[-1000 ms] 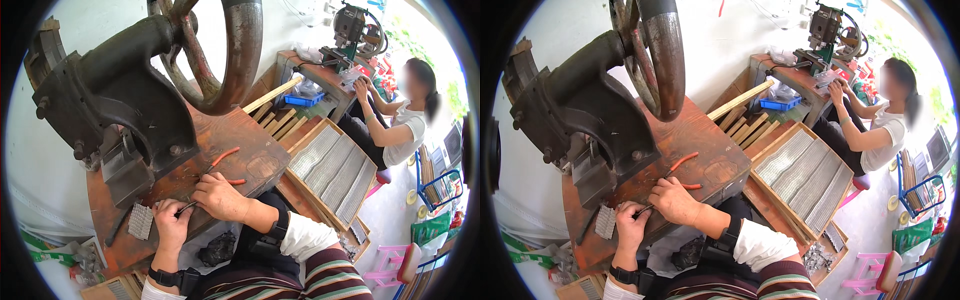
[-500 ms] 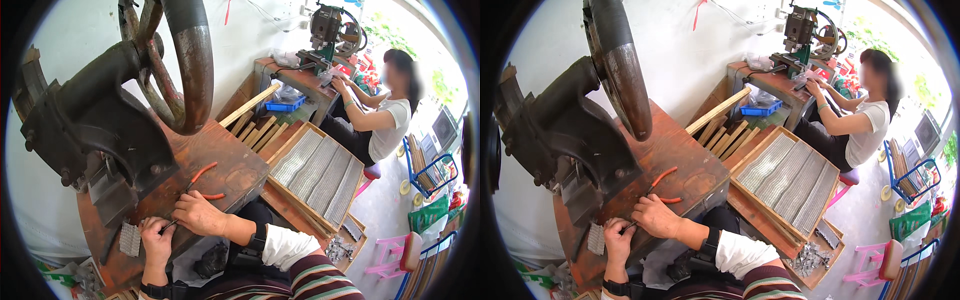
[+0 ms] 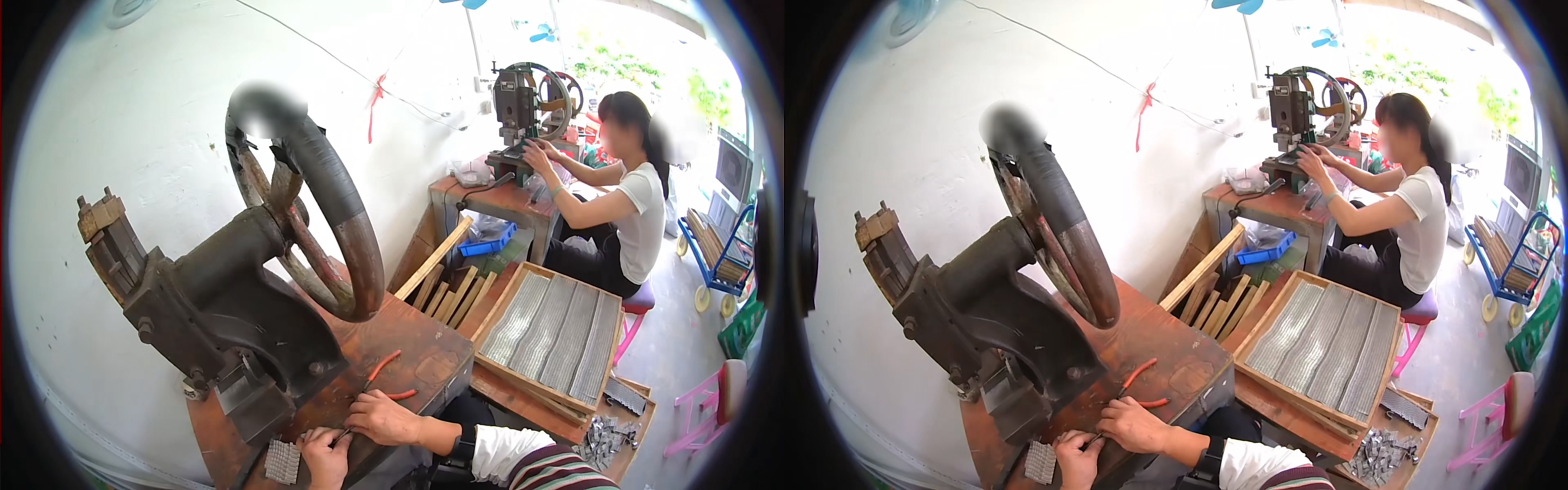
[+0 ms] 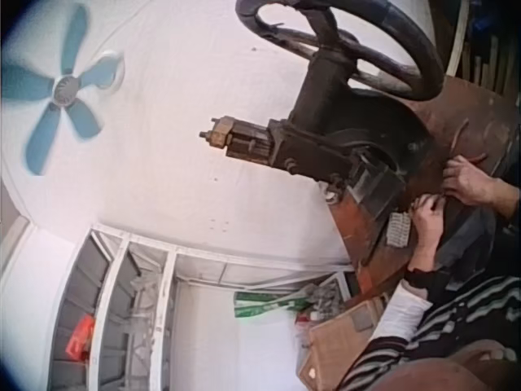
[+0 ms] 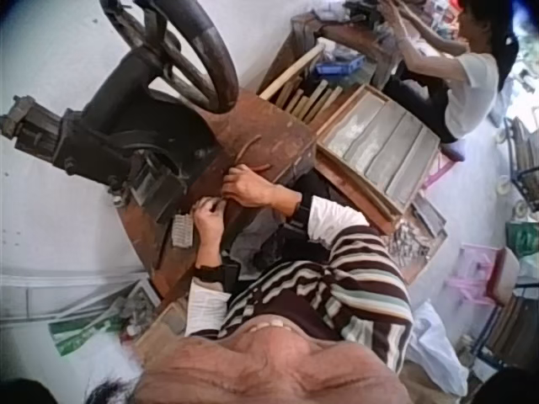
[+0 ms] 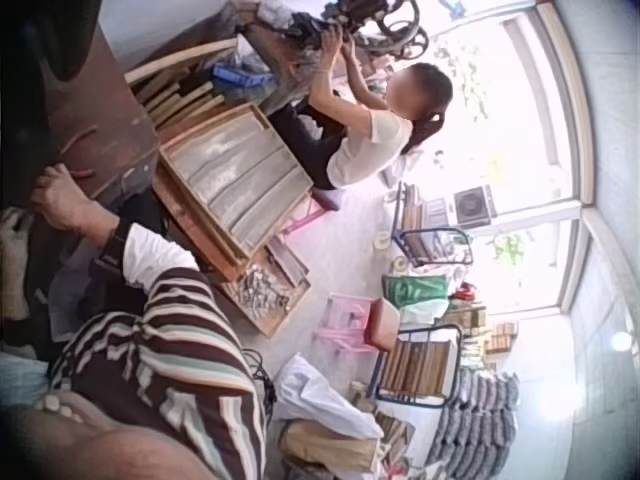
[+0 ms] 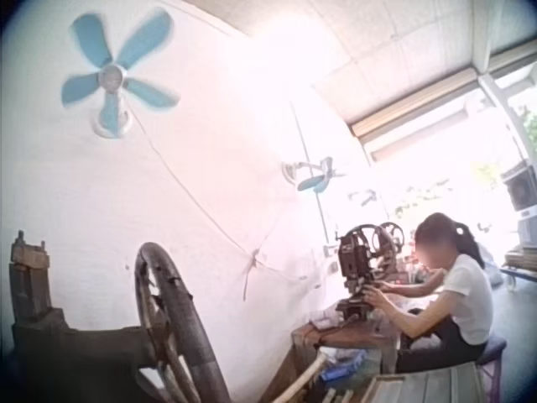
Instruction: The person operates a manual press machine to cut small metal strips into individual pieces. They load the strips into the press, turn the wheel to activate the cutting mechanism, and then remove the cut pieces. The person also uses pliers to adjust the metal strips and places the finished pieces into a wooden tray.
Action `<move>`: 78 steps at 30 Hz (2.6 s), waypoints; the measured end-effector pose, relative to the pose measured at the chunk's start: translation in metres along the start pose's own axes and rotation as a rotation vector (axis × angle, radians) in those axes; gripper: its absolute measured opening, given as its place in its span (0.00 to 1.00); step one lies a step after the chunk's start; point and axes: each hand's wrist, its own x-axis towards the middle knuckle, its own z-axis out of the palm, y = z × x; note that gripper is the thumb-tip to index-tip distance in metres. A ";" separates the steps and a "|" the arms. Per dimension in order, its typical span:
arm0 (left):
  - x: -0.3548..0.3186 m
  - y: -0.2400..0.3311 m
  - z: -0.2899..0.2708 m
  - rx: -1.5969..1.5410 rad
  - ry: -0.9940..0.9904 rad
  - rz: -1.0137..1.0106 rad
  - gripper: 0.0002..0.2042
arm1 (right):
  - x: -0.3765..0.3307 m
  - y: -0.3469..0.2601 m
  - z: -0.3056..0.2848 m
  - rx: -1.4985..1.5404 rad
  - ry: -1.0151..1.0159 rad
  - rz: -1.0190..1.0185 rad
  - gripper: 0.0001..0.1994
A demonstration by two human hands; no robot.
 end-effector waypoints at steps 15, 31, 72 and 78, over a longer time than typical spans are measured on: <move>0.003 0.003 -0.005 0.006 -0.032 0.033 0.06 | 0.000 -0.004 0.002 0.148 0.154 0.053 0.08; -0.008 -0.008 0.008 -0.013 -0.081 -0.153 0.07 | -0.002 -0.006 0.001 0.050 0.095 -0.004 0.12; 0.003 0.032 -0.030 -0.495 -0.114 -0.361 0.05 | -0.001 -0.026 -0.024 0.500 0.068 0.262 0.07; 0.001 0.032 -0.040 -0.865 -0.278 -0.749 0.09 | -0.009 -0.031 -0.029 0.771 0.000 0.602 0.09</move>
